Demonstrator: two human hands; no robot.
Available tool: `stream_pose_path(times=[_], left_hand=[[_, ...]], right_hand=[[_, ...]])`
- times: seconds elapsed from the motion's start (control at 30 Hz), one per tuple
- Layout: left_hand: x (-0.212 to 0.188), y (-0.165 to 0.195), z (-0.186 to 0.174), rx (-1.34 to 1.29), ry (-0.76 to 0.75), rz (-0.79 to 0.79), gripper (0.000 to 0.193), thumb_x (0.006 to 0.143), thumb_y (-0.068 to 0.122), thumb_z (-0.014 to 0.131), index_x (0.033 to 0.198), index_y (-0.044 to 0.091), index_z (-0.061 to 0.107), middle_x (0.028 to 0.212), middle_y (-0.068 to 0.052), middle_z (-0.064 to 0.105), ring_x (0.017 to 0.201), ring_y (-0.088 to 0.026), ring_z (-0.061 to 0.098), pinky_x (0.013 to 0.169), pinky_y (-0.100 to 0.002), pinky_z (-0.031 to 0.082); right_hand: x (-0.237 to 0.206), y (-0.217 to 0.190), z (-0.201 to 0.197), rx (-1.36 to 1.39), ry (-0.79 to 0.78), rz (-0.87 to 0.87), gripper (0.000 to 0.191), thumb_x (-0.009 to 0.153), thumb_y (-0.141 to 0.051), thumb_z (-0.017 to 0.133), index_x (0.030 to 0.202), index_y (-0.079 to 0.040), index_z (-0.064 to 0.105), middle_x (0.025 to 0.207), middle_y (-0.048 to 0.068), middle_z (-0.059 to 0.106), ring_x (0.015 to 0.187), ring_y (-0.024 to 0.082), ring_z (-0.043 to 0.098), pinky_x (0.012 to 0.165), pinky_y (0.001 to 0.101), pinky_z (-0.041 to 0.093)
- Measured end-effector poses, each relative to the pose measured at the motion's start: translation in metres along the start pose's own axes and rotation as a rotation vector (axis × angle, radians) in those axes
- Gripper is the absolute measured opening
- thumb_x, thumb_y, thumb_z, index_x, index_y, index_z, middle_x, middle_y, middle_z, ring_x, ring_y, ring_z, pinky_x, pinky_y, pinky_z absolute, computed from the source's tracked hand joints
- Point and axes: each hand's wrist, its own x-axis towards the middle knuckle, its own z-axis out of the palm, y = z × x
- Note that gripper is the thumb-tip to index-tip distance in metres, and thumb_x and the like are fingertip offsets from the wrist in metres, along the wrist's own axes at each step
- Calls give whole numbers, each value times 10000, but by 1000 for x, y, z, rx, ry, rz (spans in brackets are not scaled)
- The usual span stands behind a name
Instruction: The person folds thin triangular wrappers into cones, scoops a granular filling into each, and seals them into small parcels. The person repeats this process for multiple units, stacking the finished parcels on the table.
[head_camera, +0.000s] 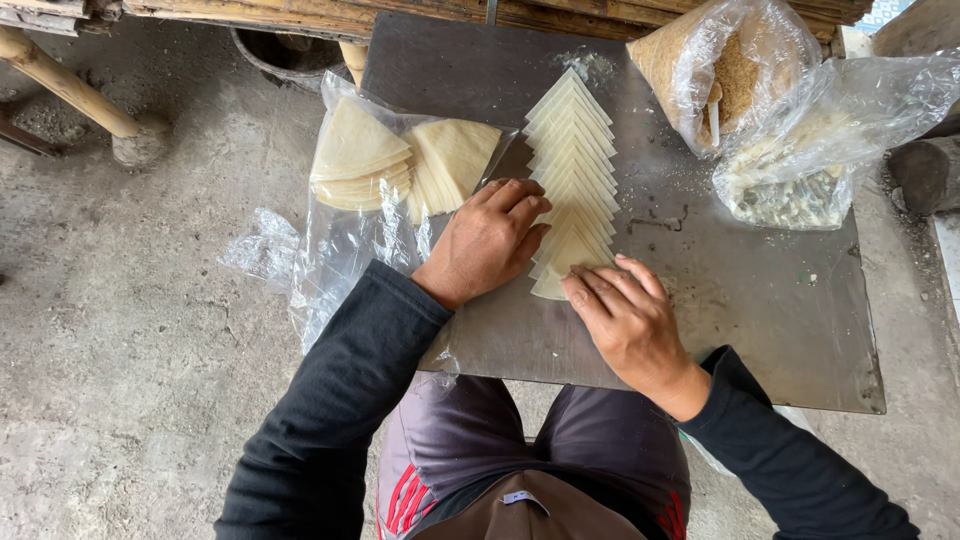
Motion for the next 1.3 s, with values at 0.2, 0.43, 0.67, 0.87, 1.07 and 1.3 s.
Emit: stream_pose_path(times=[0.2, 0.43, 0.67, 0.87, 1.07, 1.3], left_hand=[[-7, -5, 13, 34, -50, -19, 408, 911, 295, 756, 1200, 17, 678, 1322, -168, 631, 1374, -354, 512, 1184, -489, 369], [-11, -9, 22, 102, -220, -79, 786, 889, 583, 696, 1383, -17, 571, 1482, -213, 483, 1488, -353, 313, 1234, -541, 223], [-14, -12, 24, 141, -398, -160, 934, 866, 640, 666, 1480, -23, 429, 1578, -196, 358, 1534, -335, 201, 1244, -544, 130], [-16, -18, 29, 110, -397, -163, 947, 858, 645, 659, 1493, -11, 404, 1574, -206, 334, 1525, -345, 191, 1235, -552, 115], [-18, -24, 32, 101, -410, -173, 936, 867, 634, 656, 1494, -13, 403, 1566, -213, 338, 1525, -352, 191, 1236, -558, 114], [-21, -31, 31, 80, -435, -172, 936, 863, 637, 655, 1487, -13, 401, 1559, -225, 332, 1510, -367, 208, 1226, -568, 124]], right_hand=[[1, -7, -1, 8, -4, 4, 260, 946, -94, 635, 1196, -35, 674, 1138, 102, 742, 1106, 233, 686, 1079, 453, 436], [0, -7, 4, -6, 4, -17, 289, 947, -114, 666, 1225, -36, 678, 1140, 100, 750, 1103, 226, 694, 1077, 462, 431], [-1, -5, 3, 168, -4, 35, 374, 936, -313, 702, 1175, -26, 700, 1137, 125, 748, 1075, 248, 692, 1058, 483, 419], [-37, 73, -13, 79, 34, 349, 155, 1028, -214, 649, 1131, -133, 734, 1031, 81, 745, 957, 237, 677, 953, 431, 404], [-97, 192, -17, -375, -135, 649, 263, 1032, -6, 664, 1232, -152, 754, 1030, 98, 644, 1078, 253, 605, 1022, 431, 387], [-112, 259, 14, -283, -77, 683, 417, 991, 50, 632, 1380, -82, 700, 1035, 124, 592, 1048, 288, 554, 1058, 466, 330]])
